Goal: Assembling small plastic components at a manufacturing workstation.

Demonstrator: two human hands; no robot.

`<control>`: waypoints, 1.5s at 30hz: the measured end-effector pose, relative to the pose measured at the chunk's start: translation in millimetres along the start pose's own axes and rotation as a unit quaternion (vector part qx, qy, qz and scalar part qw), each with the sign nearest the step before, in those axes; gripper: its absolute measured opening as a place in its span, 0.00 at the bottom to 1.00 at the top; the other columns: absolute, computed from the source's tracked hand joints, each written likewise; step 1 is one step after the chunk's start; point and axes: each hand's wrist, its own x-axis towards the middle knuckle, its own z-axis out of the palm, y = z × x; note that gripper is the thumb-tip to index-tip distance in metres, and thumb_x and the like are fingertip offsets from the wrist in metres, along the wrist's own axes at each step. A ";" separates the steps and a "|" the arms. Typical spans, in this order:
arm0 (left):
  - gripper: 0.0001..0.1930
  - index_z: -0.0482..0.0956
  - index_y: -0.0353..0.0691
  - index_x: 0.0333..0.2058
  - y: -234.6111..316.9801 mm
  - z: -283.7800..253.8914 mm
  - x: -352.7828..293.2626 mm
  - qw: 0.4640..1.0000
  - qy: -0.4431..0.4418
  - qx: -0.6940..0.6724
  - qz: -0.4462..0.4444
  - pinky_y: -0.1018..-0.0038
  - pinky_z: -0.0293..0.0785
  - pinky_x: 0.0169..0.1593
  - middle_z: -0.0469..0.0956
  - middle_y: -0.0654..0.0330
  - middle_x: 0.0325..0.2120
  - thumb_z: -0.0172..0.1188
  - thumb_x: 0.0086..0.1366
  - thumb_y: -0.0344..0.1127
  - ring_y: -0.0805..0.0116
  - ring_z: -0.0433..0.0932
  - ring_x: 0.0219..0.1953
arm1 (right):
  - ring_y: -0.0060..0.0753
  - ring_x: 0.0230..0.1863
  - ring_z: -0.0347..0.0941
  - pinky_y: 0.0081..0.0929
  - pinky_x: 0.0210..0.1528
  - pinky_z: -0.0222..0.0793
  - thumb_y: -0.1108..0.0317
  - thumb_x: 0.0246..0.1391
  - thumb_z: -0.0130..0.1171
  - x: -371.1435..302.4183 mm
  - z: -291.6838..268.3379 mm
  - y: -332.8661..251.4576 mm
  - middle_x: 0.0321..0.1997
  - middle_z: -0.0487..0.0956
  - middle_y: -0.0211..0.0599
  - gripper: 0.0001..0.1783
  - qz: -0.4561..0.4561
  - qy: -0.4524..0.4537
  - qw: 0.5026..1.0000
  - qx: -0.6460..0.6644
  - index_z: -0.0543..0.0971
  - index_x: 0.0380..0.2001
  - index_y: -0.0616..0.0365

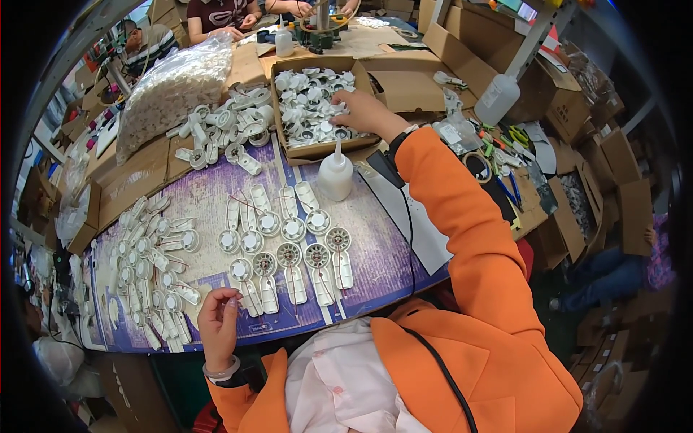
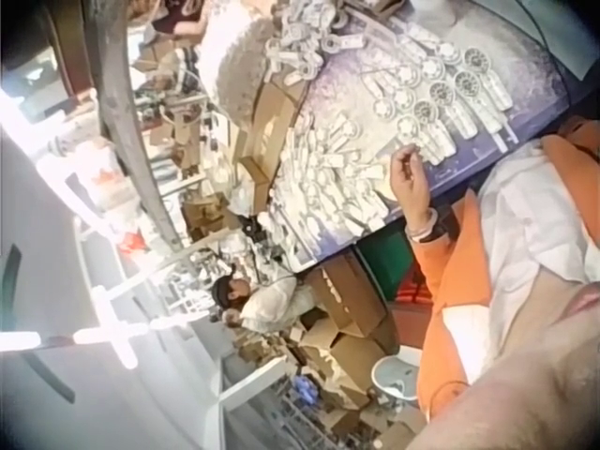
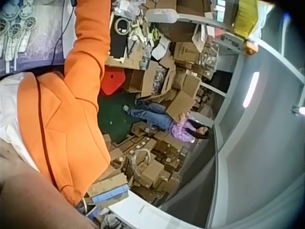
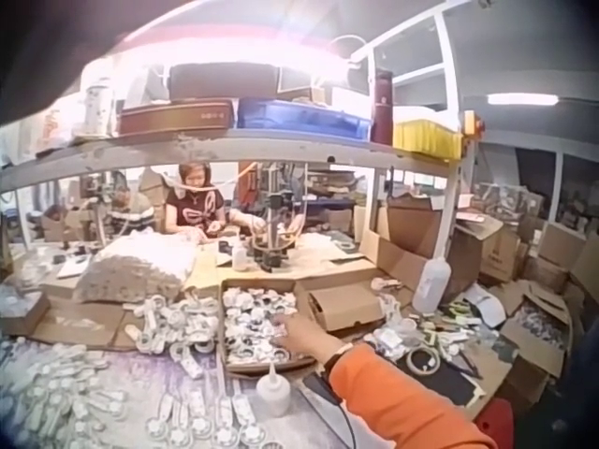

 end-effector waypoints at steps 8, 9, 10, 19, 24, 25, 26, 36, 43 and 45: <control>0.07 0.75 0.36 0.45 1.5 -1.1 -1.8 1.000 -0.006 0.000 0.003 0.82 0.70 0.37 0.78 0.64 0.37 0.54 0.70 0.29 0.79 0.73 0.35 | 0.51 0.51 0.74 0.40 0.53 0.69 0.66 0.47 0.67 2.7 -1.8 8.8 0.48 0.79 0.48 0.22 -0.072 -0.032 0.996 0.048 0.75 0.47 0.52; 0.07 0.75 0.36 0.45 1.9 -1.0 -2.1 1.000 -0.007 -0.001 0.004 0.82 0.71 0.37 0.78 0.64 0.36 0.54 0.70 0.29 0.79 0.73 0.34 | 0.51 0.50 0.74 0.41 0.52 0.70 0.67 0.46 0.66 2.8 -1.3 6.8 0.47 0.79 0.48 0.22 -0.059 -0.024 0.997 0.034 0.75 0.47 0.52; 0.07 0.75 0.36 0.45 2.3 -0.6 -2.7 1.000 -0.007 0.000 0.004 0.82 0.71 0.37 0.78 0.64 0.36 0.54 0.70 0.29 0.79 0.73 0.34 | 0.51 0.50 0.75 0.41 0.51 0.70 0.68 0.46 0.65 3.1 -0.9 4.7 0.46 0.80 0.48 0.22 -0.046 -0.015 0.999 0.021 0.75 0.47 0.52; 0.08 0.74 0.35 0.46 6.2 -1.5 -7.8 1.000 -0.005 -0.029 -0.007 0.84 0.71 0.35 0.77 0.63 0.37 0.52 0.70 0.27 0.81 0.73 0.33 | 0.53 0.43 0.77 0.42 0.46 0.73 0.70 0.43 0.63 -8.2 7.0 1.5 0.38 0.81 0.50 0.19 0.001 0.116 0.993 0.024 0.79 0.43 0.56; 0.08 0.74 0.35 0.46 9.7 1.5 -8.5 0.999 -0.010 -0.030 -0.007 0.83 0.72 0.34 0.78 0.62 0.37 0.53 0.70 0.27 0.80 0.73 0.32 | 0.46 0.43 0.79 0.36 0.47 0.73 0.69 0.45 0.64 -8.9 4.0 6.7 0.40 0.82 0.47 0.20 -0.012 0.141 0.989 0.053 0.80 0.45 0.55; 0.07 0.74 0.35 0.45 10.8 2.5 -7.4 0.999 -0.011 -0.029 -0.009 0.82 0.72 0.33 0.78 0.62 0.37 0.53 0.70 0.27 0.80 0.73 0.31 | 0.42 0.43 0.79 0.34 0.47 0.73 0.69 0.45 0.65 -9.1 -1.5 11.3 0.40 0.82 0.44 0.20 0.016 0.168 0.979 0.116 0.80 0.45 0.55; 0.07 0.74 0.35 0.45 12.5 1.6 -9.4 1.000 -0.004 -0.029 -0.011 0.82 0.72 0.33 0.78 0.62 0.37 0.53 0.70 0.27 0.80 0.73 0.31 | 0.38 0.43 0.79 0.31 0.47 0.73 0.69 0.46 0.65 -6.9 -5.4 11.0 0.41 0.82 0.41 0.20 0.038 0.192 0.964 0.180 0.80 0.46 0.56; 0.13 0.70 0.35 0.52 44.1 23.0 14.9 0.979 -0.124 -0.163 0.021 0.75 0.78 0.45 0.75 0.57 0.45 0.52 0.72 0.31 0.72 0.76 0.45 | 0.22 0.42 0.77 0.21 0.45 0.74 0.73 0.53 0.63 -17.1 -54.7 14.5 0.45 0.80 0.32 0.22 0.025 0.215 0.876 0.432 0.77 0.53 0.58; 0.29 0.61 0.37 0.62 77.7 76.8 45.7 0.906 -0.150 -0.397 -0.008 0.54 0.67 0.62 0.71 0.50 0.54 0.42 0.74 0.55 0.55 0.71 0.58 | 0.20 0.40 0.76 0.22 0.41 0.75 0.77 0.50 0.61 -110.4 -58.9 -156.9 0.43 0.80 0.28 0.22 -0.200 0.168 0.929 0.262 0.77 0.51 0.57; 0.31 0.62 0.38 0.62 70.2 86.4 53.8 0.816 -0.195 -0.540 -0.066 0.52 0.65 0.64 0.70 0.51 0.55 0.41 0.74 0.58 0.55 0.69 0.60 | 0.29 0.38 0.76 0.26 0.40 0.75 0.80 0.44 0.61 -126.1 -22.2 -177.2 0.41 0.79 0.32 0.25 -0.307 0.132 0.909 0.250 0.79 0.49 0.54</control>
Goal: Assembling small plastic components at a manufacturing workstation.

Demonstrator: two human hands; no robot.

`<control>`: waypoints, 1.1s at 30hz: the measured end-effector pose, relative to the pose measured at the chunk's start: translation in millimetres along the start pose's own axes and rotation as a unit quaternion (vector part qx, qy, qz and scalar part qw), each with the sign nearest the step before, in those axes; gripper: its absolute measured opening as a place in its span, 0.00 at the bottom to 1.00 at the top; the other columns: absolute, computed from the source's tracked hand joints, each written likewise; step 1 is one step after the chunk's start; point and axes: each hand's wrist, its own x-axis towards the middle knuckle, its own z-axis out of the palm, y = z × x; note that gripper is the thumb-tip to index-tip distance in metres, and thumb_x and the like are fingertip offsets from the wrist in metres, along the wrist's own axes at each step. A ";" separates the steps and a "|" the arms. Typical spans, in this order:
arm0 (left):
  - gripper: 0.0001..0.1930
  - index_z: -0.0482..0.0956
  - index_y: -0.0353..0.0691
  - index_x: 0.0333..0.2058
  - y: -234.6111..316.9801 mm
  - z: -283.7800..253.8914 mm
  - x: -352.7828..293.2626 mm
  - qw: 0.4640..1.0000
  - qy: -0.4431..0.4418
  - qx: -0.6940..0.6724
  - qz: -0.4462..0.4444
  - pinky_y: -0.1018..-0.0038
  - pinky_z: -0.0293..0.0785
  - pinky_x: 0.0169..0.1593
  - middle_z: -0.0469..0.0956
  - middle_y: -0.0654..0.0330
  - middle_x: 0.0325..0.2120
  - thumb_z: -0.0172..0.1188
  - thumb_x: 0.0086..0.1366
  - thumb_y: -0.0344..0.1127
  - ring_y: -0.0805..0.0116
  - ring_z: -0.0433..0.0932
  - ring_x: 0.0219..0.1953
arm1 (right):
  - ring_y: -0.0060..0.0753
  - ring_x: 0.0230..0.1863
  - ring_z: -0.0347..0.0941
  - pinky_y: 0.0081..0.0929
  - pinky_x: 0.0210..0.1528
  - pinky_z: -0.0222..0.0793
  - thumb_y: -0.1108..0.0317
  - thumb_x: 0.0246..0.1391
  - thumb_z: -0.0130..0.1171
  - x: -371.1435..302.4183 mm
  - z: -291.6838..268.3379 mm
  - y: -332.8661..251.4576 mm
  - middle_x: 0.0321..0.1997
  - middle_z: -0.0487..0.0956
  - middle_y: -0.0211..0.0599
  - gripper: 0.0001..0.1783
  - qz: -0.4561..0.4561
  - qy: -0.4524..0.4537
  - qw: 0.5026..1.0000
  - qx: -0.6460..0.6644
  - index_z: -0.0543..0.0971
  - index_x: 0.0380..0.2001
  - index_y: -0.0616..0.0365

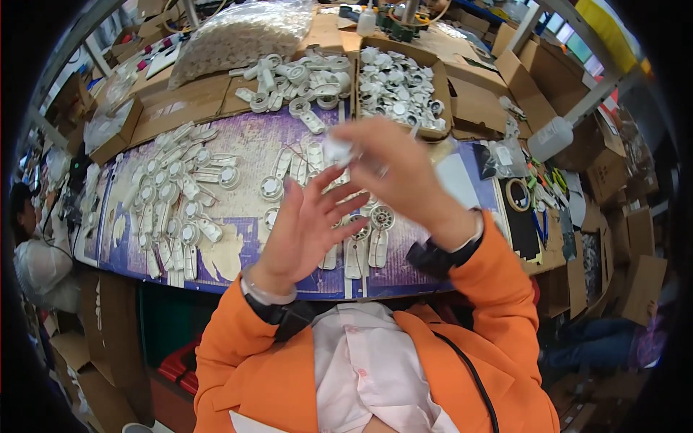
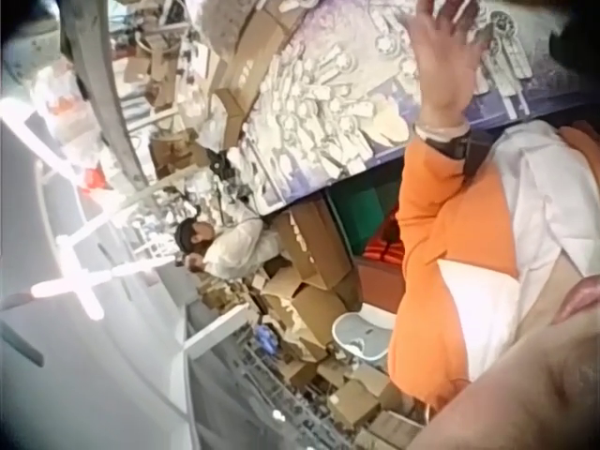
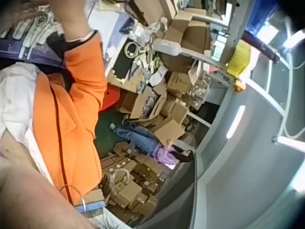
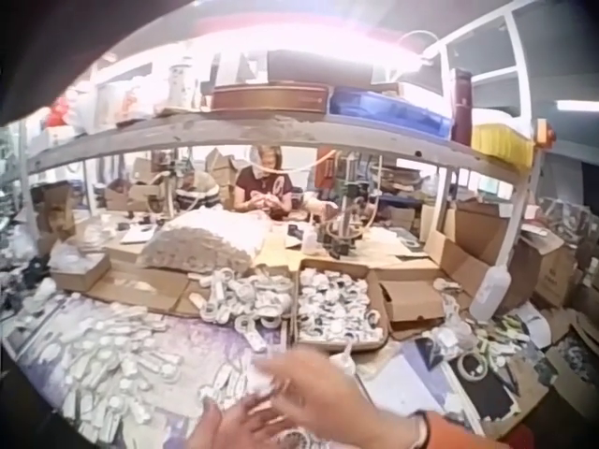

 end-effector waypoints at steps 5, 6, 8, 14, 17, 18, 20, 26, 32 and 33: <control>0.31 0.65 0.42 0.60 -0.8 -27.7 0.3 0.980 0.027 -0.193 -0.036 0.51 0.63 0.65 0.70 0.53 0.56 0.44 0.71 0.61 0.55 0.68 0.61 | 0.43 0.43 0.75 0.32 0.41 0.76 0.81 0.40 0.62 -29.6 56.1 -7.8 0.43 0.77 0.36 0.26 -0.075 -0.040 0.996 -0.008 0.79 0.47 0.54; 0.31 0.65 0.42 0.60 -1.2 -30.7 0.3 0.980 0.029 -0.196 -0.032 0.51 0.63 0.65 0.70 0.53 0.56 0.44 0.71 0.61 0.55 0.68 0.61 | 0.44 0.44 0.74 0.33 0.41 0.76 0.81 0.40 0.63 -31.2 61.1 -8.9 0.43 0.77 0.37 0.26 -0.074 -0.065 0.995 -0.009 0.79 0.47 0.54; 0.31 0.66 0.41 0.58 -3.3 -34.6 1.3 0.969 0.110 -0.219 -0.001 0.53 0.64 0.63 0.70 0.53 0.54 0.43 0.71 0.62 0.57 0.69 0.59 | 0.45 0.47 0.74 0.33 0.41 0.76 0.80 0.40 0.63 -28.4 69.4 -13.1 0.47 0.76 0.38 0.27 -0.068 -0.086 0.994 -0.019 0.78 0.49 0.54; 0.30 0.67 0.41 0.59 -1.4 -65.6 -1.9 0.952 0.091 -0.290 0.025 0.52 0.63 0.64 0.71 0.54 0.56 0.46 0.70 0.59 0.54 0.68 0.61 | 0.48 0.59 0.69 0.36 0.48 0.75 0.75 0.46 0.64 -15.1 72.4 -16.6 0.64 0.69 0.47 0.29 -0.084 -0.148 0.985 0.010 0.74 0.55 0.53; 0.23 0.70 0.40 0.55 4.7 -56.9 -4.1 0.960 0.165 -0.225 0.005 0.52 0.67 0.60 0.72 0.53 0.53 0.43 0.73 0.51 0.57 0.70 0.58 | 0.49 0.62 0.67 0.38 0.54 0.72 0.72 0.47 0.65 -8.6 58.2 -22.3 0.67 0.66 0.49 0.30 -0.011 -0.194 0.979 0.054 0.73 0.57 0.53; 0.23 0.70 0.40 0.55 4.7 -55.1 -4.1 0.959 0.166 -0.229 0.006 0.52 0.67 0.60 0.72 0.53 0.53 0.43 0.73 0.51 0.57 0.70 0.58 | 0.49 0.63 0.66 0.38 0.57 0.70 0.71 0.48 0.65 -7.9 53.9 -20.5 0.68 0.64 0.50 0.30 0.023 -0.213 0.974 0.072 0.72 0.57 0.53; 0.22 0.71 0.40 0.54 4.2 -52.1 -3.8 0.955 0.171 -0.243 -0.020 0.52 0.68 0.59 0.72 0.53 0.53 0.43 0.73 0.49 0.57 0.70 0.57 | 0.48 0.62 0.67 0.38 0.57 0.69 0.71 0.48 0.66 -11.6 49.5 -11.8 0.67 0.66 0.49 0.30 0.018 -0.208 0.976 0.058 0.72 0.57 0.54; 0.21 0.73 0.39 0.53 -0.9 -64.2 -6.2 0.964 0.098 -0.247 -0.008 0.54 0.69 0.58 0.72 0.53 0.54 0.45 0.71 0.46 0.55 0.70 0.58 | 0.45 0.54 0.71 0.36 0.53 0.68 0.68 0.44 0.71 -20.3 41.4 -3.5 0.55 0.74 0.43 0.30 0.042 -0.185 0.982 0.012 0.76 0.53 0.54; 0.22 0.70 0.36 0.57 -4.0 -60.4 -6.1 0.968 0.137 -0.207 0.014 0.53 0.66 0.62 0.70 0.50 0.55 0.45 0.71 0.43 0.54 0.70 0.57 | 0.43 0.47 0.71 0.35 0.49 0.67 0.67 0.42 0.72 -30.4 56.1 -10.9 0.47 0.75 0.38 0.28 0.053 -0.115 0.990 -0.066 0.77 0.50 0.55; 0.23 0.67 0.36 0.59 -4.8 -60.0 -5.9 0.968 0.154 -0.196 0.021 0.52 0.64 0.64 0.70 0.49 0.56 0.45 0.71 0.43 0.53 0.70 0.57 | 0.43 0.47 0.71 0.35 0.50 0.67 0.67 0.41 0.72 -31.9 58.6 -10.2 0.47 0.75 0.38 0.28 0.048 -0.098 0.991 -0.075 0.77 0.49 0.55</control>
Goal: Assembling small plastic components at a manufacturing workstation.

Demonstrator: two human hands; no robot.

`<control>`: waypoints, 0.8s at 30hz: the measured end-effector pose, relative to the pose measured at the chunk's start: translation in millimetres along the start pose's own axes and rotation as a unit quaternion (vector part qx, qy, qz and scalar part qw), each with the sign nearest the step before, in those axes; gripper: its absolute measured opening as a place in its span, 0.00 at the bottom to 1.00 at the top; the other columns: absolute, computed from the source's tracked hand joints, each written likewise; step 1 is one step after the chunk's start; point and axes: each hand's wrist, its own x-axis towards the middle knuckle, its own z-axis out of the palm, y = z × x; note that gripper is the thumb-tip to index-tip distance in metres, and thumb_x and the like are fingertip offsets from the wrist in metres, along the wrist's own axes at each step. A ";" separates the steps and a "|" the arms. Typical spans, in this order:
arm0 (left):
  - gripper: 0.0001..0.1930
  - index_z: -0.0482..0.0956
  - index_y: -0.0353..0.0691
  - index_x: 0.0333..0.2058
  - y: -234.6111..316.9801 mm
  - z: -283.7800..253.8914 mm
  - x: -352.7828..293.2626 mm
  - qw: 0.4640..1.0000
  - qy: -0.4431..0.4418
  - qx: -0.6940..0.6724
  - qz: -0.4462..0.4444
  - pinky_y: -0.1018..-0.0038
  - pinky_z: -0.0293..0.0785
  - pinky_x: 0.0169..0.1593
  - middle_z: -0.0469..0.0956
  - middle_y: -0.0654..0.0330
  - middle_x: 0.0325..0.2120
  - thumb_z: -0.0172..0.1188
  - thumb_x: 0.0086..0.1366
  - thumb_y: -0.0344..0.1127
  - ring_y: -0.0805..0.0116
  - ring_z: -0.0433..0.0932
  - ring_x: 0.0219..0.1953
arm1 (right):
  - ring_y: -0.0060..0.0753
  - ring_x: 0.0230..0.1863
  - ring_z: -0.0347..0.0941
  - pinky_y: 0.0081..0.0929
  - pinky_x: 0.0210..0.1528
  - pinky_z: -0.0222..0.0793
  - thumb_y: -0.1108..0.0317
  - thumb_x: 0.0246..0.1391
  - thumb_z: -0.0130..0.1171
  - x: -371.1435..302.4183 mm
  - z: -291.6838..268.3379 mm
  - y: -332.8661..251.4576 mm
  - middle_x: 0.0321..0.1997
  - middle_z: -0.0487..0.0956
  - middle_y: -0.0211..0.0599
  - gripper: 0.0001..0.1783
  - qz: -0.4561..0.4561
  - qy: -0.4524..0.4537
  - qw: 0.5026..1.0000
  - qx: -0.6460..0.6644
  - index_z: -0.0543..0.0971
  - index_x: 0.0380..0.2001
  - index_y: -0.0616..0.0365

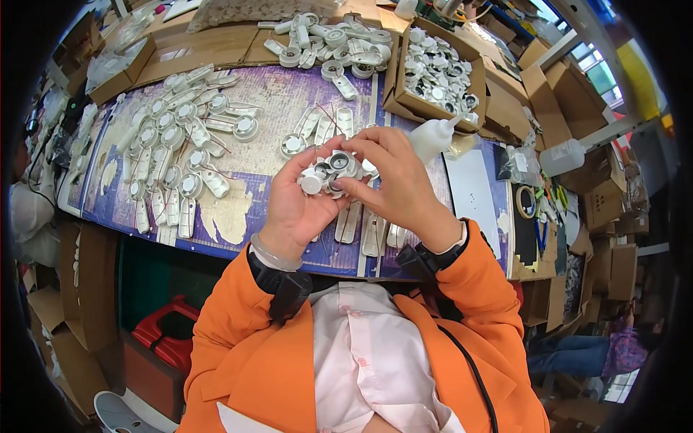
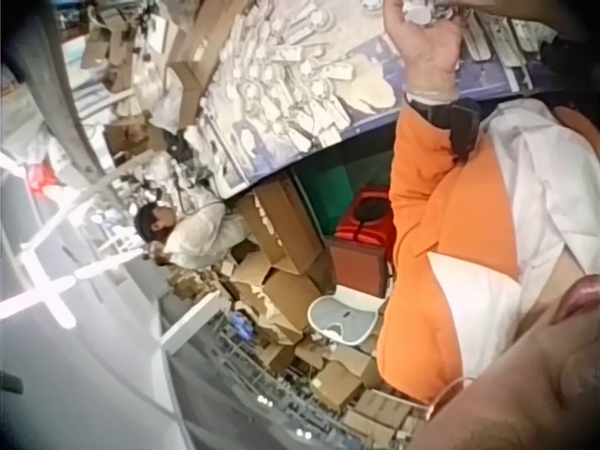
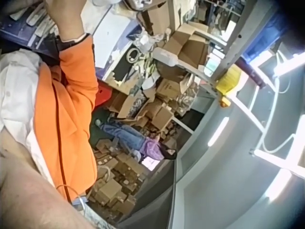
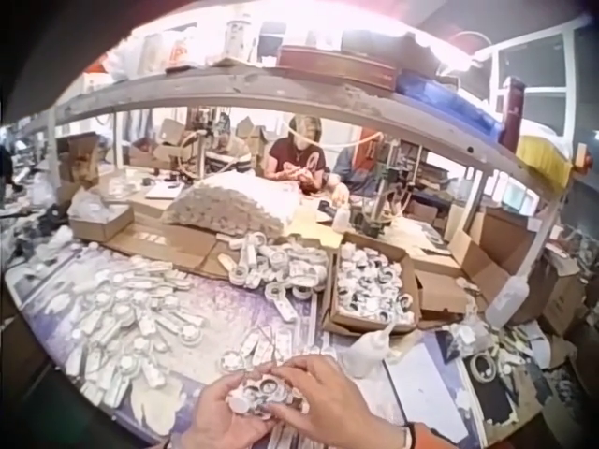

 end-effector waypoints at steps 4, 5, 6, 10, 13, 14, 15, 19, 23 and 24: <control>0.20 0.73 0.37 0.55 -1.8 7.2 -2.3 0.999 -0.016 0.022 0.023 0.59 0.70 0.57 0.72 0.57 0.53 0.49 0.69 0.38 0.60 0.70 0.53 | 0.43 0.47 0.71 0.35 0.50 0.67 0.67 0.40 0.73 -2.5 6.7 4.8 0.47 0.75 0.38 0.26 -0.011 0.035 0.999 0.014 0.77 0.46 0.56; 0.20 0.73 0.37 0.55 -2.3 9.6 -3.2 0.999 -0.016 0.023 0.022 0.59 0.70 0.57 0.72 0.57 0.53 0.49 0.69 0.38 0.60 0.70 0.53 | 0.43 0.47 0.71 0.35 0.50 0.67 0.67 0.40 0.73 -2.9 7.4 5.4 0.48 0.75 0.38 0.26 -0.015 0.044 0.999 0.024 0.77 0.45 0.56; 0.20 0.73 0.37 0.56 -2.8 12.4 -4.3 0.999 -0.015 0.023 0.020 0.60 0.70 0.56 0.72 0.57 0.53 0.49 0.69 0.38 0.60 0.70 0.53 | 0.43 0.47 0.71 0.35 0.50 0.67 0.67 0.40 0.73 -3.1 7.8 5.4 0.48 0.75 0.38 0.26 -0.014 0.045 0.999 0.023 0.77 0.45 0.56; 0.19 0.73 0.39 0.56 -5.5 12.8 -4.9 0.999 -0.006 0.029 0.015 0.60 0.70 0.56 0.72 0.58 0.53 0.50 0.68 0.38 0.60 0.71 0.52 | 0.43 0.49 0.71 0.35 0.51 0.67 0.68 0.39 0.73 -4.0 8.1 5.6 0.50 0.75 0.39 0.25 -0.007 0.051 0.996 0.067 0.77 0.44 0.56; 0.18 0.74 0.40 0.55 -8.1 5.8 -3.9 0.999 0.005 0.038 0.013 0.59 0.70 0.56 0.72 0.58 0.53 0.51 0.69 0.37 0.61 0.72 0.52 | 0.43 0.50 0.72 0.35 0.53 0.67 0.69 0.40 0.73 -7.3 6.8 6.6 0.51 0.77 0.40 0.25 -0.012 0.070 0.995 0.073 0.77 0.44 0.56; 0.17 0.74 0.41 0.54 -9.4 3.6 -4.4 0.999 0.010 0.038 0.006 0.59 0.71 0.56 0.73 0.57 0.52 0.51 0.69 0.38 0.61 0.72 0.52 | 0.43 0.50 0.72 0.35 0.53 0.67 0.69 0.40 0.73 -8.2 6.0 7.2 0.51 0.77 0.40 0.25 -0.012 0.070 0.995 0.073 0.77 0.44 0.56; 0.16 0.75 0.41 0.53 -10.5 2.2 -5.2 0.999 0.015 0.039 -0.001 0.59 0.71 0.56 0.73 0.57 0.52 0.51 0.70 0.38 0.60 0.72 0.52 | 0.43 0.51 0.72 0.35 0.53 0.67 0.69 0.40 0.72 -9.3 4.9 8.0 0.51 0.77 0.40 0.25 -0.007 0.061 0.995 0.075 0.77 0.45 0.56; 0.15 0.75 0.42 0.52 -12.4 1.8 -8.4 0.998 0.005 0.049 -0.030 0.56 0.71 0.57 0.74 0.56 0.51 0.52 0.71 0.39 0.58 0.73 0.55 | 0.41 0.53 0.72 0.35 0.55 0.67 0.69 0.43 0.72 -14.2 0.7 6.8 0.49 0.79 0.40 0.25 0.016 0.042 0.993 0.108 0.77 0.47 0.56; 0.15 0.74 0.41 0.52 -15.1 6.7 -10.5 0.996 -0.018 0.057 -0.065 0.52 0.70 0.59 0.74 0.54 0.51 0.51 0.71 0.40 0.55 0.72 0.57 | 0.36 0.54 0.73 0.33 0.56 0.68 0.70 0.47 0.69 -18.6 -5.0 3.8 0.50 0.79 0.38 0.25 0.065 0.032 0.977 0.200 0.77 0.51 0.58; 0.16 0.74 0.40 0.53 -15.2 7.8 -9.5 0.995 -0.026 0.058 -0.076 0.50 0.70 0.59 0.74 0.53 0.52 0.51 0.72 0.40 0.54 0.72 0.58 | 0.35 0.54 0.73 0.32 0.56 0.69 0.71 0.50 0.67 -18.7 -6.1 5.5 0.50 0.79 0.38 0.24 0.088 0.025 0.968 0.234 0.76 0.52 0.59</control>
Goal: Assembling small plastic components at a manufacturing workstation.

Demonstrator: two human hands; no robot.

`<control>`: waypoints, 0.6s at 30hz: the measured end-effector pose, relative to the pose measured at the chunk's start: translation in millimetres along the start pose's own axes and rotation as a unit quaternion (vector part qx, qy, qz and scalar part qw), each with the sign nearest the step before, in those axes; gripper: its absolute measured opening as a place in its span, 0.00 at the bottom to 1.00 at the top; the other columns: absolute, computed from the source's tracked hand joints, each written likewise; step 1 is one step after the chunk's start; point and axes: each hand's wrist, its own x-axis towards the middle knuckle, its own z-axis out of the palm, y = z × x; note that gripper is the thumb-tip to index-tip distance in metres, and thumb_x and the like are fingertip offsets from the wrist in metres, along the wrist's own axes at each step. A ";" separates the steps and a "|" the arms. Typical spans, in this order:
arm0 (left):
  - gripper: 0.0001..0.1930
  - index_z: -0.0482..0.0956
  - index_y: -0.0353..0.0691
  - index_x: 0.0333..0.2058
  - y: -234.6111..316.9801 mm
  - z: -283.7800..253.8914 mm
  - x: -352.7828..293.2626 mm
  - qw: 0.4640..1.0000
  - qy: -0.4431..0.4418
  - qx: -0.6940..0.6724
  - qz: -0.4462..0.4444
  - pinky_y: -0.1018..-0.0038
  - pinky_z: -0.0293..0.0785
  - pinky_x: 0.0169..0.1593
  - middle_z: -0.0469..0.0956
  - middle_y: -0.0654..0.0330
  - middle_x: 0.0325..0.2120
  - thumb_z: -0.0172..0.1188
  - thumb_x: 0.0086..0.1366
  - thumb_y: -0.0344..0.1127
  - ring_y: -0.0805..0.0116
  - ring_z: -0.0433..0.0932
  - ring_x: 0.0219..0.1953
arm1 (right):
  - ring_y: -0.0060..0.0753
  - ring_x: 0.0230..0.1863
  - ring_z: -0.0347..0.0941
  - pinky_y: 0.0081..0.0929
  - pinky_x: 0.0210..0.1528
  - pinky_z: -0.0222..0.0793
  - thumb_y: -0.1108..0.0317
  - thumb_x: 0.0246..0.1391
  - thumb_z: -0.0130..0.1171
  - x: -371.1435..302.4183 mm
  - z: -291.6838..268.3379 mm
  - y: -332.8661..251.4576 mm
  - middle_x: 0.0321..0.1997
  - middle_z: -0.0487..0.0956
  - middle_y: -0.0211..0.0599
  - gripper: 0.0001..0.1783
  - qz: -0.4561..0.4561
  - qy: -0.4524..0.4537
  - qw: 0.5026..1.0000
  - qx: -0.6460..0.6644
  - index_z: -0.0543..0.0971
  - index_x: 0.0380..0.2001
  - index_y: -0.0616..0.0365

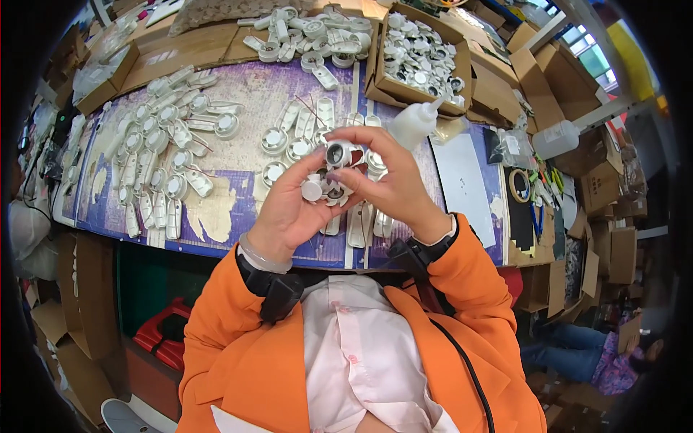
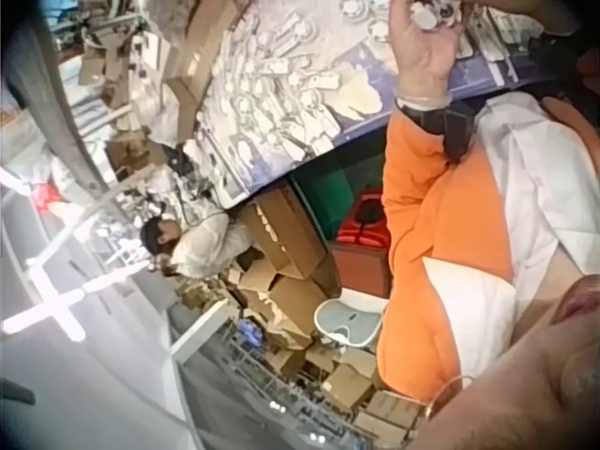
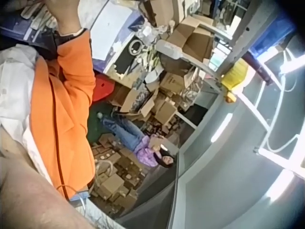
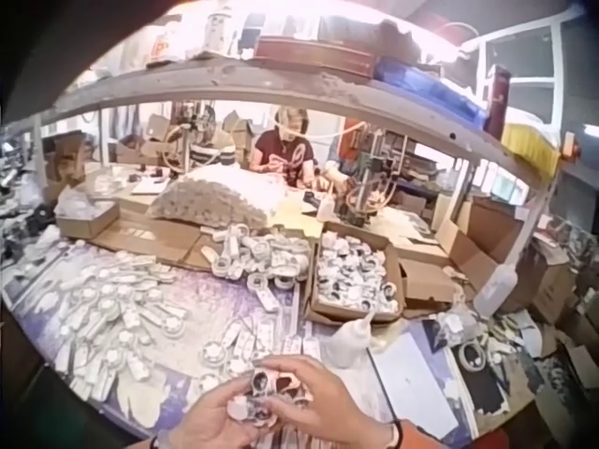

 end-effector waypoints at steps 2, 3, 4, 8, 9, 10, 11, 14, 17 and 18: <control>0.16 0.74 0.39 0.53 2.5 -0.3 1.1 1.000 -0.019 -0.018 -0.008 0.49 0.69 0.60 0.74 0.52 0.53 0.51 0.72 0.41 0.53 0.71 0.59 | 0.33 0.54 0.74 0.31 0.56 0.70 0.72 0.52 0.65 -5.0 -6.3 -3.6 0.50 0.79 0.37 0.23 0.041 -0.006 0.999 0.032 0.76 0.52 0.60; 0.17 0.73 0.39 0.53 6.0 -2.0 1.7 0.999 -0.042 -0.029 -0.008 0.48 0.69 0.60 0.73 0.51 0.54 0.51 0.71 0.41 0.52 0.71 0.60 | 0.32 0.54 0.74 0.31 0.56 0.72 0.74 0.53 0.63 -4.5 -13.2 -7.0 0.51 0.79 0.38 0.22 0.064 0.019 0.992 0.108 0.76 0.53 0.61; 0.17 0.73 0.38 0.53 9.5 -2.2 0.0 0.997 -0.064 -0.036 -0.007 0.47 0.69 0.61 0.72 0.50 0.55 0.51 0.71 0.42 0.51 0.70 0.60 | 0.31 0.54 0.74 0.30 0.56 0.73 0.75 0.55 0.62 -3.1 -21.6 -9.3 0.51 0.78 0.38 0.22 0.082 0.046 0.978 0.186 0.75 0.54 0.63; 0.19 0.74 0.37 0.52 30.4 -10.0 -12.2 0.998 -0.034 -0.056 0.026 0.47 0.69 0.61 0.71 0.48 0.57 0.51 0.72 0.44 0.49 0.68 0.62 | 0.30 0.52 0.75 0.27 0.54 0.75 0.78 0.58 0.57 -23.9 -50.8 -2.1 0.50 0.78 0.39 0.22 0.151 0.069 0.955 0.248 0.74 0.56 0.65; 0.19 0.74 0.37 0.51 35.6 -16.2 -16.7 0.997 -0.031 -0.056 0.048 0.48 0.68 0.61 0.71 0.48 0.57 0.51 0.71 0.45 0.48 0.67 0.62 | 0.30 0.51 0.76 0.26 0.53 0.76 0.79 0.58 0.56 -31.1 -57.3 1.8 0.49 0.78 0.39 0.22 0.172 0.065 0.953 0.241 0.73 0.57 0.66; 0.19 0.74 0.37 0.51 41.4 -22.0 -21.5 0.996 -0.027 -0.057 0.071 0.48 0.68 0.62 0.70 0.48 0.58 0.52 0.71 0.45 0.48 0.66 0.63 | 0.30 0.51 0.76 0.26 0.53 0.76 0.79 0.58 0.56 -39.0 -61.8 8.1 0.49 0.78 0.39 0.22 0.176 0.067 0.953 0.237 0.73 0.57 0.66; 0.19 0.74 0.37 0.51 46.9 -25.9 -25.4 0.996 -0.030 -0.061 0.065 0.48 0.68 0.62 0.70 0.48 0.58 0.52 0.71 0.45 0.48 0.66 0.63 | 0.29 0.50 0.76 0.26 0.53 0.76 0.79 0.57 0.57 -50.4 -67.4 16.1 0.48 0.77 0.38 0.23 0.184 0.064 0.959 0.206 0.73 0.57 0.66; 0.19 0.74 0.38 0.52 62.0 -36.6 -37.4 0.992 -0.061 -0.056 0.093 0.48 0.66 0.63 0.69 0.49 0.60 0.51 0.72 0.45 0.49 0.63 0.66 | 0.29 0.48 0.76 0.25 0.52 0.76 0.80 0.56 0.58 -68.3 -76.4 26.6 0.47 0.77 0.35 0.24 0.202 0.060 0.967 0.141 0.73 0.58 0.65; 0.18 0.74 0.39 0.53 71.0 -42.9 -48.9 0.987 -0.059 -0.067 0.132 0.49 0.64 0.64 0.67 0.51 0.62 0.49 0.73 0.44 0.51 0.59 0.68 | 0.28 0.46 0.77 0.25 0.49 0.77 0.78 0.53 0.63 -67.9 -76.2 28.1 0.45 0.76 0.33 0.25 0.185 0.043 0.982 0.005 0.75 0.56 0.62; 0.18 0.74 0.39 0.53 71.6 -43.6 -51.1 0.987 -0.061 -0.068 0.132 0.49 0.64 0.64 0.67 0.51 0.62 0.49 0.73 0.44 0.51 0.59 0.68 | 0.28 0.46 0.77 0.25 0.49 0.77 0.78 0.53 0.63 -65.2 -74.0 26.4 0.45 0.76 0.33 0.25 0.184 0.043 0.982 0.004 0.75 0.56 0.62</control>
